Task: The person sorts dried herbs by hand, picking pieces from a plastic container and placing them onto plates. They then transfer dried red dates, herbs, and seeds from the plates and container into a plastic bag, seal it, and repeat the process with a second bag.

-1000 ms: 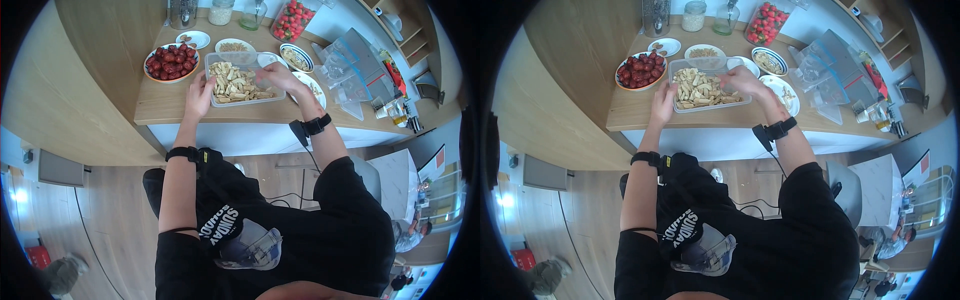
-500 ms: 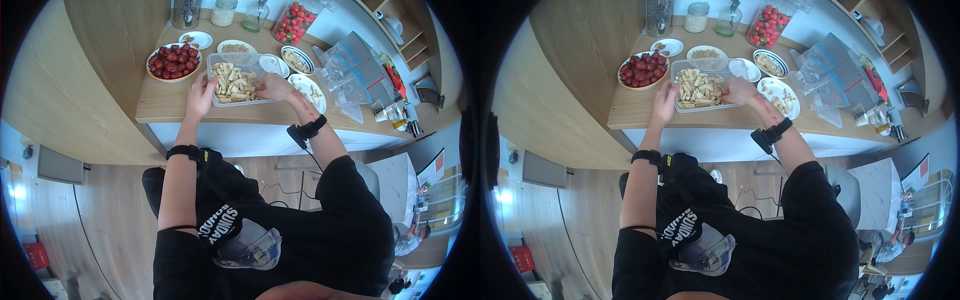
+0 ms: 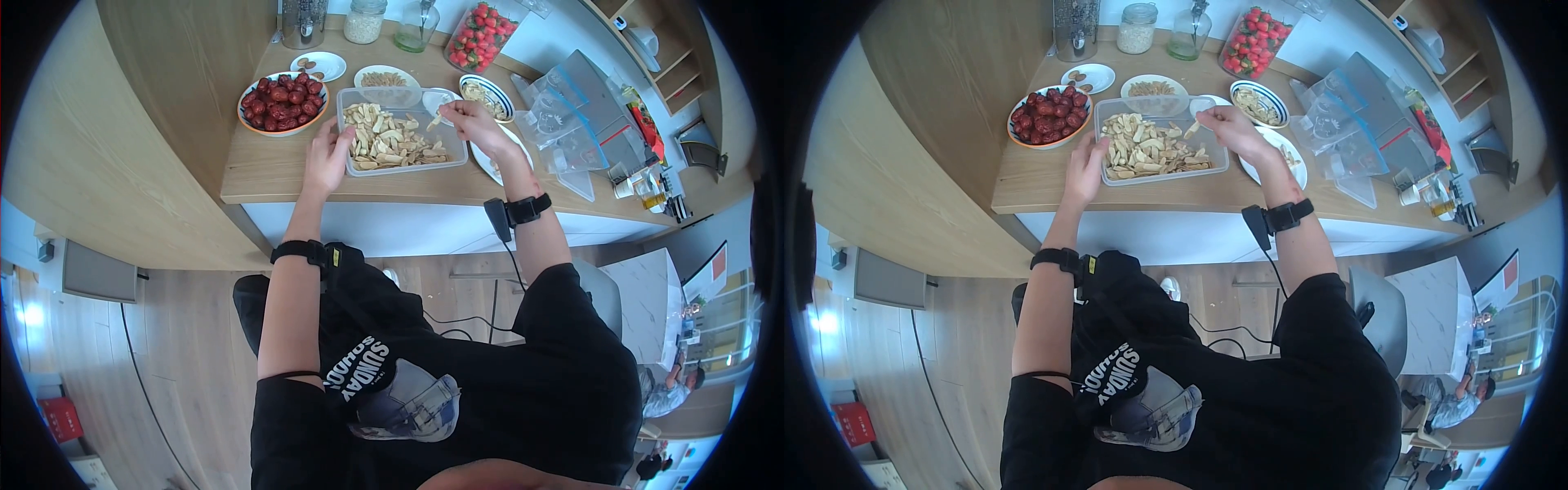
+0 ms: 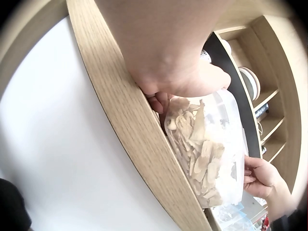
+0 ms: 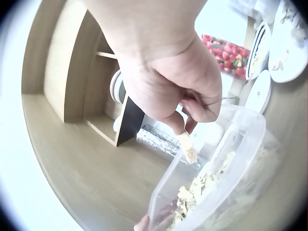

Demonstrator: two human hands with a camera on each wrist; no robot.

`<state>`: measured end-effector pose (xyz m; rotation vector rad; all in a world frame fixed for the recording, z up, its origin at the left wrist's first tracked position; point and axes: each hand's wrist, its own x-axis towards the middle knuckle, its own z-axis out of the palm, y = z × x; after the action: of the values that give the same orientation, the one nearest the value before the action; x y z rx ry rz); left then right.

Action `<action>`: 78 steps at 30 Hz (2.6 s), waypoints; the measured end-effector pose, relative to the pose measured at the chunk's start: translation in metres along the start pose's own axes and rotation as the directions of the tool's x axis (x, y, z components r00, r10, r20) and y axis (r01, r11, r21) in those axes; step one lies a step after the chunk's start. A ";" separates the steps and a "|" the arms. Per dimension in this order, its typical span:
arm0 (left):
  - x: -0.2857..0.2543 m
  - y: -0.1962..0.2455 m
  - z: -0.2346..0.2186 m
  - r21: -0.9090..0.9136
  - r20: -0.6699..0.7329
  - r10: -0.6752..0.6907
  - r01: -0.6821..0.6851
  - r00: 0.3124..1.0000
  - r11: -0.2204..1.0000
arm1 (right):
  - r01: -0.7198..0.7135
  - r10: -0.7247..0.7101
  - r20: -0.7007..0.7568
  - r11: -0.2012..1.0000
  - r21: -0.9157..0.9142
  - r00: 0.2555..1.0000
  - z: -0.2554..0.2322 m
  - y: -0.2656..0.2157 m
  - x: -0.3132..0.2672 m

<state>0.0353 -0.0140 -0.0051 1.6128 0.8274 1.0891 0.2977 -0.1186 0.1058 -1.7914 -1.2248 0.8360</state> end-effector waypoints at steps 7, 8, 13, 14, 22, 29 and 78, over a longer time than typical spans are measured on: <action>-0.001 0.000 0.000 -0.003 -0.019 0.013 -0.013 1.000 1.000 | 0.024 -0.025 -0.042 0.999 -0.023 0.999 0.012 -0.003 -0.001; 0.000 0.000 0.000 0.007 -0.010 0.017 -0.017 1.000 1.000 | 0.050 -0.048 -0.062 0.998 0.037 0.997 0.011 -0.003 0.000; 0.001 -0.005 0.001 -0.002 -0.016 0.024 -0.024 1.000 1.000 | 0.048 0.009 -0.072 0.671 0.739 0.997 -0.040 0.028 0.038; 0.001 -0.004 0.000 -0.010 -0.010 0.016 -0.017 1.000 1.000 | 0.010 0.089 -0.070 0.549 0.836 0.994 -0.047 0.034 0.042; 0.001 -0.002 0.000 -0.002 -0.008 0.005 -0.005 1.000 1.000 | -0.064 0.253 -0.050 0.422 0.905 0.966 -0.066 0.114 0.094; 0.002 -0.003 0.000 -0.007 -0.004 0.005 -0.005 1.000 1.000 | -0.091 0.342 -0.140 0.579 0.810 0.929 -0.054 0.116 0.102; 0.002 -0.010 0.001 -0.087 -0.008 0.019 -0.019 1.000 0.996 | 0.570 -0.337 0.509 0.707 -0.418 0.792 0.103 -0.018 0.014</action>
<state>0.0374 -0.0096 -0.0141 1.5478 0.7604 1.1294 0.2075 -0.0766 0.0721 -1.6294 -2.2801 0.5808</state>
